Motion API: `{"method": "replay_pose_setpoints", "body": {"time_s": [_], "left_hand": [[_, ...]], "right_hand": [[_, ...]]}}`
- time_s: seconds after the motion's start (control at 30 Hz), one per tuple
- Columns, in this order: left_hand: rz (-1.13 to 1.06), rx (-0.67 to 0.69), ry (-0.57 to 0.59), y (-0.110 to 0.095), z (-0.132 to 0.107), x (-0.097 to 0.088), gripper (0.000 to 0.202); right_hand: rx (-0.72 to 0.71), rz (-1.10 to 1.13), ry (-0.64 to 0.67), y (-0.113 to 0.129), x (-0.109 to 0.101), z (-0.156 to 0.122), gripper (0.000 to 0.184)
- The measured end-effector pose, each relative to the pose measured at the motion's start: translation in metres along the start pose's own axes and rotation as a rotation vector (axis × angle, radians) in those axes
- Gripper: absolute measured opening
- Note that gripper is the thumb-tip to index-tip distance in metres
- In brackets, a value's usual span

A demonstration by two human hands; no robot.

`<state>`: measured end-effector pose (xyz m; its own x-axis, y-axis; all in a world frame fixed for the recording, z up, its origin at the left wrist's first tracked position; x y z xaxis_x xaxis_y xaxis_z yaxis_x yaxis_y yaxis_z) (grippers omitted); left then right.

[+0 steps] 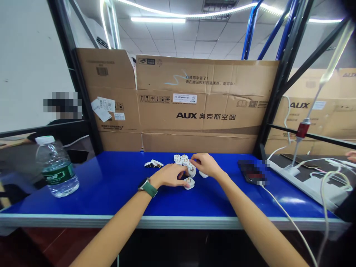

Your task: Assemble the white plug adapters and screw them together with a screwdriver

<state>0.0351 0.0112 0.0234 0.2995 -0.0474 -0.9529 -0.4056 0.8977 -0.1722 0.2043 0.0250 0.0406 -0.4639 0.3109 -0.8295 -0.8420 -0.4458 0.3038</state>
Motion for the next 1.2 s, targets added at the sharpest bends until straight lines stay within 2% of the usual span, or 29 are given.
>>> {"method": "replay_pose_setpoints", "body": {"time_s": [0.07, 0.23, 0.27, 0.33, 0.43, 0.53, 0.63, 0.73, 0.87, 1.03, 1.2], "left_hand": [[0.009, 0.04, 0.023, -0.006, 0.003, 0.007, 0.053], [-0.001, 0.096, 0.025, -0.013, 0.002, 0.009, 0.033], [-0.012, 0.095, 0.016, -0.013, 0.002, 0.008, 0.031], [-0.05, 0.084, -0.014, -0.011, 0.002, 0.004, 0.031], [-0.129, 0.064, -0.133, -0.005, 0.004, -0.001, 0.031], [-0.198, 0.051, -0.295, 0.002, 0.006, -0.004, 0.033], [-0.267, 0.052, -0.388, 0.007, 0.007, -0.004, 0.037], [-0.327, 0.023, -0.436, 0.011, 0.007, -0.003, 0.038], [-0.374, -0.008, -0.484, 0.016, 0.008, -0.002, 0.043], [-0.367, -0.003, -0.497, 0.016, 0.007, -0.003, 0.041], [-0.32, -0.039, -0.512, 0.016, 0.005, -0.009, 0.038]], "right_hand": [[0.001, 0.06, 0.036, -0.008, -0.007, -0.002, 0.026], [-0.046, 0.185, 0.421, -0.016, -0.001, -0.012, 0.021], [-0.055, 0.185, 0.48, -0.016, 0.001, -0.014, 0.023], [-0.067, 0.179, 0.517, -0.014, 0.004, -0.016, 0.027], [-0.051, 0.208, 0.434, -0.011, 0.003, -0.014, 0.027], [-0.011, 0.295, 0.269, -0.009, -0.003, -0.009, 0.026], [-0.036, 0.385, 0.126, -0.006, -0.009, -0.008, 0.023], [-0.074, 0.419, 0.069, -0.003, -0.007, -0.008, 0.022], [-0.09, 0.4, 0.034, -0.003, -0.002, -0.009, 0.029], [-0.114, 0.443, 0.035, 0.002, -0.006, -0.01, 0.03], [-0.077, 0.472, 0.006, 0.0, -0.019, -0.011, 0.05]]}}
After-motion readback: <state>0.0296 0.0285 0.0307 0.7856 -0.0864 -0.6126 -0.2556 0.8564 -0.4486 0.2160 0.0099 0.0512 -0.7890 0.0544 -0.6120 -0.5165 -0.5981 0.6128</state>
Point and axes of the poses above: each hand's wrist, its own z-axis towards the middle knuckle, its own x-axis out of the palm, y = z × x, the point moved 5 cm from there along z, towards the middle knuckle, and after that the axes turned 12 degrees about x, right-handed, at the moved point
